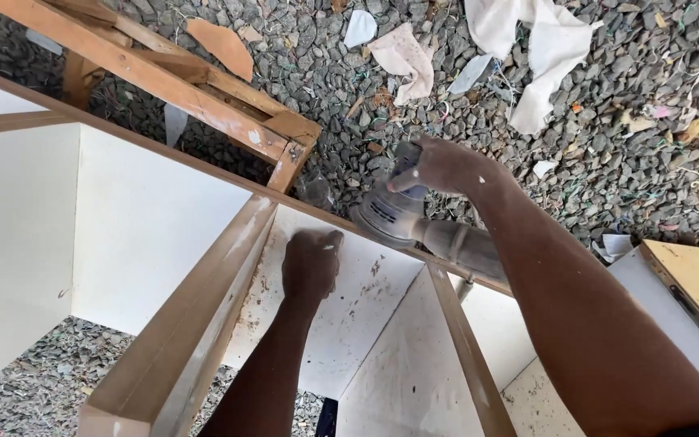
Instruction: Using an orbital sander to smooth the surfaces and edges of a wooden shelf unit
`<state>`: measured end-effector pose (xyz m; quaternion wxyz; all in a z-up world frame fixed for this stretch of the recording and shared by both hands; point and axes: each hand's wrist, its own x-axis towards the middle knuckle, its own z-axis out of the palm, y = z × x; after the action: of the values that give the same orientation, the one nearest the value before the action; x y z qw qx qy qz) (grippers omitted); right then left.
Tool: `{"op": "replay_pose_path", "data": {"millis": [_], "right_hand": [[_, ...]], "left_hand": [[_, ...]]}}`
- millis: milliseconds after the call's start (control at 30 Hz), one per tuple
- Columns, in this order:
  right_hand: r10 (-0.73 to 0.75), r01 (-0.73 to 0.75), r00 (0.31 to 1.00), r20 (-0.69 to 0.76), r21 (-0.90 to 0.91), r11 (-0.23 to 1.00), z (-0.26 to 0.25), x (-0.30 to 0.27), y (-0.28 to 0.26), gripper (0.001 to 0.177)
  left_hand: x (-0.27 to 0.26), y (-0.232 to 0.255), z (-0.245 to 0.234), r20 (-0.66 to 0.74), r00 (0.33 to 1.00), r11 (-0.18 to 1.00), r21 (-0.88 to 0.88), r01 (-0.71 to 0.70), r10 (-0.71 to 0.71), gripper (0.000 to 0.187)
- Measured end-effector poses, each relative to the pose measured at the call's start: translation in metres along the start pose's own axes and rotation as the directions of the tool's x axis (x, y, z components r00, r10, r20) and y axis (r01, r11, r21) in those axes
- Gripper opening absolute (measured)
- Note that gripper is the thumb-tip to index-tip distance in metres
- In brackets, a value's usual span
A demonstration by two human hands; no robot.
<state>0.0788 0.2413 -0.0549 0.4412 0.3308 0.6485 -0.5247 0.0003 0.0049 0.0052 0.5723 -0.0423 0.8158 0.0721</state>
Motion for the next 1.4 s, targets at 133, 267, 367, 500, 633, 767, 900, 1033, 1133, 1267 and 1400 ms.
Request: {"op": "replay_pose_path", "data": {"millis": [133, 267, 367, 500, 633, 767, 900, 1033, 1133, 1267, 1400], "right_hand": [[-0.117, 0.120, 0.992, 0.038, -0.540, 0.833, 0.016, 0.016, 0.077, 0.047], [-0.023, 0.011, 0.999, -0.029, -0.359, 0.933, 0.017, 0.019, 0.075, 0.066], [0.027, -0.027, 1.000, 0.006, -0.039, 0.999, -0.001, -0.001, -0.007, 0.089], [-0.018, 0.018, 1.000, -0.003, 0.020, 1.000, -0.005, -0.007, -0.035, 0.090], [0.024, -0.022, 0.999, -0.032, 0.046, 0.999, -0.001, -0.012, -0.018, 0.091], [-0.026, 0.031, 1.000, 0.017, -0.601, 0.799, 0.015, 0.012, 0.049, 0.039], [-0.215, 0.204, 0.971, 0.106, -0.836, 0.509, 0.014, 0.007, 0.048, 0.069], [-0.043, 0.041, 0.999, 0.003, -0.334, 0.942, 0.011, 0.006, 0.013, 0.057], [-0.087, 0.090, 0.996, 0.035, -0.610, 0.788, 0.012, 0.008, 0.003, 0.037], [0.056, -0.055, 0.998, -0.031, 0.042, 0.998, 0.000, -0.025, -0.009, 0.086], [-0.328, 0.266, 0.941, 0.087, -0.787, 0.556, 0.014, 0.001, 0.083, 0.058]], "left_hand": [[0.006, -0.005, 0.006, -0.014, 1.000, 1.000, -0.017, 0.017, -0.018, 0.040], [0.003, -0.001, 0.005, -0.037, 0.999, 0.999, -0.032, 0.022, -0.023, 0.040], [0.003, -0.003, 0.007, -0.042, 0.999, 1.000, -0.023, 0.010, -0.011, 0.037], [0.002, -0.002, 0.006, -0.053, 0.999, 1.000, 0.015, -0.010, 0.011, 0.037], [0.000, -0.003, 0.006, -0.053, 0.999, 1.000, 0.022, -0.007, 0.008, 0.035], [0.006, -0.004, 0.011, -0.073, 0.997, 0.999, 0.035, 0.003, -0.001, 0.034], [0.003, -0.004, 0.010, -0.079, 0.997, 0.999, 0.039, 0.017, -0.014, 0.033], [-0.001, 0.000, 0.008, -0.071, 0.997, 0.999, 0.041, -0.008, 0.011, 0.034], [-0.002, -0.001, 0.010, -0.073, 0.997, 0.998, 0.058, -0.003, 0.008, 0.033], [-0.002, -0.003, 0.008, -0.072, 0.997, 0.998, 0.051, -0.023, 0.027, 0.033], [-0.003, -0.005, 0.009, -0.076, 0.996, 0.996, 0.076, -0.048, 0.054, 0.031]]}}
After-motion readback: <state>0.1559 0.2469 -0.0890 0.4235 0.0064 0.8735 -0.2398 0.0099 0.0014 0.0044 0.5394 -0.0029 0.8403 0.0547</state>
